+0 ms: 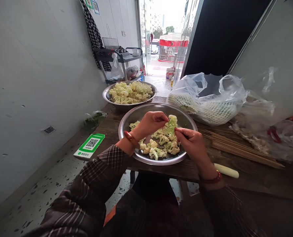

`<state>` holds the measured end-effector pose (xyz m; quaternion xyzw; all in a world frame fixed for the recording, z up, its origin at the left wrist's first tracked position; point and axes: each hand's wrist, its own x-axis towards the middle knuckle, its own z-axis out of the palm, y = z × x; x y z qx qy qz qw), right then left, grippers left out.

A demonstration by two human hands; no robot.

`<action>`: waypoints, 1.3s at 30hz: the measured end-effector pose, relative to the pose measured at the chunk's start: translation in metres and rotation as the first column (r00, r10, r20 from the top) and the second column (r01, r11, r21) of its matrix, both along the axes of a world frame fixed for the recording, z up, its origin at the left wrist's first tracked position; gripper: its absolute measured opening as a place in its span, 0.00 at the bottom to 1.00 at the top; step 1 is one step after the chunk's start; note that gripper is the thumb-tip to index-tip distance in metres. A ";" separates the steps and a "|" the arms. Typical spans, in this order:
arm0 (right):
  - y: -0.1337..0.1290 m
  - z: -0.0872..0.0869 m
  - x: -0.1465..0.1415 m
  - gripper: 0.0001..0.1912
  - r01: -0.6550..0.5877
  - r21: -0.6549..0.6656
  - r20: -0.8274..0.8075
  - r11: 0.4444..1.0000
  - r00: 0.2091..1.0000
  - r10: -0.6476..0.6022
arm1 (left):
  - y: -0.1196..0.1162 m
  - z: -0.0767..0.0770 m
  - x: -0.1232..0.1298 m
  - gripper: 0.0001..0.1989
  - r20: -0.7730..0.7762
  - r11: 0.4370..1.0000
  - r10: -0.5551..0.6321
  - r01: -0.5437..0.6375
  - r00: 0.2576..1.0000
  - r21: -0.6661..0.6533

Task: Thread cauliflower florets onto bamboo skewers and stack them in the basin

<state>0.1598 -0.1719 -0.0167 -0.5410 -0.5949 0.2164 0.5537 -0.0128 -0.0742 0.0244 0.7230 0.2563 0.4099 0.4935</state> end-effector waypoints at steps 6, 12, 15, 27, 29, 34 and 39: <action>0.000 0.000 -0.002 0.15 -0.012 -0.028 -0.063 1.000 0.998 0.010 | -0.003 0.005 -0.006 0.16 0.038 0.990 0.018 -0.012 0.999 -0.140; 0.002 -0.001 -0.002 0.15 -0.028 -0.021 -0.046 0.999 0.999 0.027 | 0.001 -0.006 -0.003 0.18 0.014 0.953 -0.097 0.096 0.995 -0.288; 0.002 -0.001 -0.002 0.15 -0.055 -0.029 -0.032 0.998 0.998 0.054 | 0.002 -0.008 -0.001 0.14 0.067 0.937 -0.122 0.137 0.990 -0.320; 0.000 -0.002 -0.005 0.18 -0.019 -0.018 0.050 1.000 0.999 0.020 | 0.006 -0.007 -0.005 0.15 0.153 0.923 0.047 0.015 0.987 -0.384; -0.001 -0.002 -0.006 0.17 -0.004 -0.004 0.055 1.000 0.998 0.005 | 0.006 -0.008 -0.004 0.15 0.145 0.931 0.036 0.020 0.989 -0.365; -0.003 -0.002 -0.007 0.14 0.029 0.056 0.031 0.998 0.999 -0.031 | -0.004 -0.001 0.001 0.17 0.089 0.953 -0.050 0.074 0.995 -0.295; -0.002 -0.004 -0.006 0.14 0.052 0.065 0.017 0.997 0.998 -0.053 | -0.010 0.001 0.007 0.20 0.039 0.966 -0.087 0.094 0.995 -0.239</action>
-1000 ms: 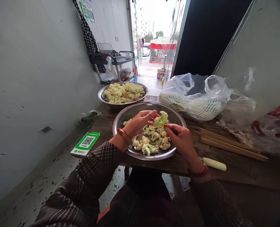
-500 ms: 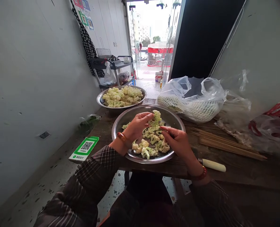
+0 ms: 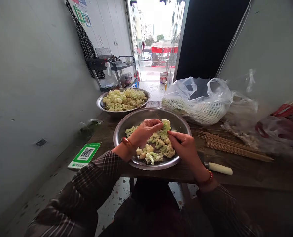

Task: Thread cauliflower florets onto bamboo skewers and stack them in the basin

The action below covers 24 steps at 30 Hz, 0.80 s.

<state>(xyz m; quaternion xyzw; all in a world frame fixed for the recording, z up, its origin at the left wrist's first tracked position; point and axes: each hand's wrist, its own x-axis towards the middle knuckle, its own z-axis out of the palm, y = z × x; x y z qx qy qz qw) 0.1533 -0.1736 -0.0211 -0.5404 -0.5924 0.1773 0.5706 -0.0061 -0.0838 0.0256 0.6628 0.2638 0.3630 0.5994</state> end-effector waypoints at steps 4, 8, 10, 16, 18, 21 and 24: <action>-0.001 0.002 0.001 0.14 -0.007 -0.034 -0.030 0.999 1.000 0.006 | 0.007 -0.003 -0.004 0.19 -0.051 0.999 0.008 -0.006 0.999 0.036; -0.001 0.006 0.002 0.16 0.081 -0.051 -0.117 0.995 0.989 -0.087 | 0.017 -0.007 -0.008 0.20 -0.098 0.985 0.140 -0.129 0.985 0.116; -0.001 0.007 0.003 0.17 0.090 -0.051 -0.156 0.995 0.983 -0.097 | 0.021 -0.010 -0.008 0.17 -0.179 0.970 0.157 -0.118 0.971 0.211; -0.002 0.005 0.004 0.18 0.065 -0.069 -0.190 0.995 0.979 -0.077 | 0.024 -0.029 -0.004 0.07 -0.643 0.739 0.275 0.271 0.715 0.617; -0.002 0.004 0.004 0.17 0.050 -0.062 -0.183 0.997 0.981 -0.061 | 0.024 -0.035 -0.004 0.10 -0.721 0.672 0.250 0.421 0.646 0.610; -0.002 0.002 0.005 0.17 0.028 -0.055 -0.171 0.998 0.985 -0.037 | 0.025 -0.043 -0.001 0.15 -0.782 0.606 0.229 0.544 0.579 0.581; -0.003 0.002 0.004 0.17 0.016 -0.046 -0.171 0.999 0.985 -0.024 | 0.022 -0.046 0.004 0.14 -0.817 0.569 0.239 0.606 0.524 0.556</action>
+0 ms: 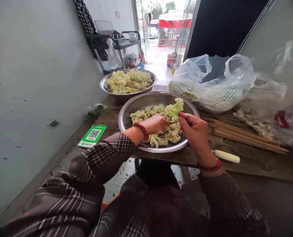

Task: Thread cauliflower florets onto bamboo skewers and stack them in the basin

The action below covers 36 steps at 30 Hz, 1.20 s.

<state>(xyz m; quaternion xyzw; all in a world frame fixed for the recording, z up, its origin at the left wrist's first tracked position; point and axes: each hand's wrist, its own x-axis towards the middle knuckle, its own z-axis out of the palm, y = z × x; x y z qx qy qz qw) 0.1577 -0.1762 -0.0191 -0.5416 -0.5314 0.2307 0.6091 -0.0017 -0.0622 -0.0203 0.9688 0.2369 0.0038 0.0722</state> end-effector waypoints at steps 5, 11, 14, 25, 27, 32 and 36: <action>-0.003 0.004 -0.001 0.16 0.017 0.016 0.023 1.000 1.000 -0.017 | -0.005 0.007 0.006 0.07 0.027 0.994 0.112 -0.112 0.993 0.003; -0.002 0.005 0.000 0.17 0.012 0.004 -0.019 1.000 1.000 -0.012 | 0.007 0.025 -0.005 0.06 0.454 0.850 0.508 -0.338 0.732 -0.405; -0.001 0.003 0.000 0.17 -0.003 -0.003 -0.043 1.000 0.999 0.003 | 0.010 0.034 -0.012 0.10 0.537 0.665 0.690 -0.132 0.486 -0.735; -0.003 0.002 0.001 0.19 -0.186 -0.121 0.056 0.975 0.979 0.193 | 0.010 0.041 -0.023 0.13 0.469 0.421 0.862 0.246 0.192 -0.873; -0.003 0.002 0.001 0.19 -0.178 -0.137 0.080 0.974 0.978 0.190 | 0.009 0.041 -0.023 0.10 0.483 0.435 0.853 0.242 0.197 -0.867; -0.001 -0.001 0.001 0.19 -0.128 -0.121 0.077 0.984 0.987 0.138 | 0.006 0.045 -0.025 0.11 0.505 0.459 0.840 0.240 0.197 -0.856; -0.001 -0.003 0.002 0.19 -0.126 -0.118 0.064 0.985 0.989 0.134 | 0.003 0.047 -0.024 0.16 0.480 0.388 0.844 0.345 0.238 -0.855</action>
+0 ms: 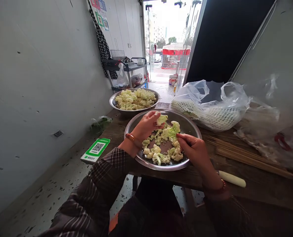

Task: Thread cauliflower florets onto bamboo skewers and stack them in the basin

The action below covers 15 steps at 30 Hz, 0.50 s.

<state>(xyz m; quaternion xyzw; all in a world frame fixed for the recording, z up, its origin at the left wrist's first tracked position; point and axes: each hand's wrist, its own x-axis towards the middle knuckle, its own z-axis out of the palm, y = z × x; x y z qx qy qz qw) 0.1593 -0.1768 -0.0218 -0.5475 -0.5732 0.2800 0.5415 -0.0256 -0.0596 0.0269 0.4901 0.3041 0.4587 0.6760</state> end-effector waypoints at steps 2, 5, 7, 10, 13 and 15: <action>0.000 0.000 0.000 0.19 -0.005 -0.002 -0.008 1.000 1.000 0.005 | -0.001 0.001 0.000 0.18 0.042 1.000 -0.027 0.028 0.999 -0.008; -0.001 0.000 0.000 0.20 -0.012 -0.007 -0.005 1.000 1.000 0.011 | -0.002 0.003 0.000 0.17 0.077 1.000 0.014 -0.014 0.997 0.005; -0.001 0.000 0.000 0.20 -0.023 -0.012 0.009 1.000 1.000 0.023 | -0.003 0.004 0.000 0.15 0.106 0.999 0.039 -0.041 0.994 0.012; -0.001 0.002 -0.001 0.21 -0.040 -0.015 0.048 0.999 0.998 0.041 | -0.004 0.006 -0.001 0.14 0.142 0.998 0.061 -0.063 0.988 0.012; -0.001 0.004 -0.001 0.21 -0.031 -0.011 0.081 0.999 0.996 0.032 | -0.004 0.007 -0.001 0.12 0.163 0.996 0.083 -0.085 0.983 0.002; -0.001 0.004 -0.001 0.21 -0.027 -0.008 0.089 1.000 0.996 0.028 | -0.004 0.007 -0.001 0.11 0.174 0.995 0.098 -0.098 0.980 -0.005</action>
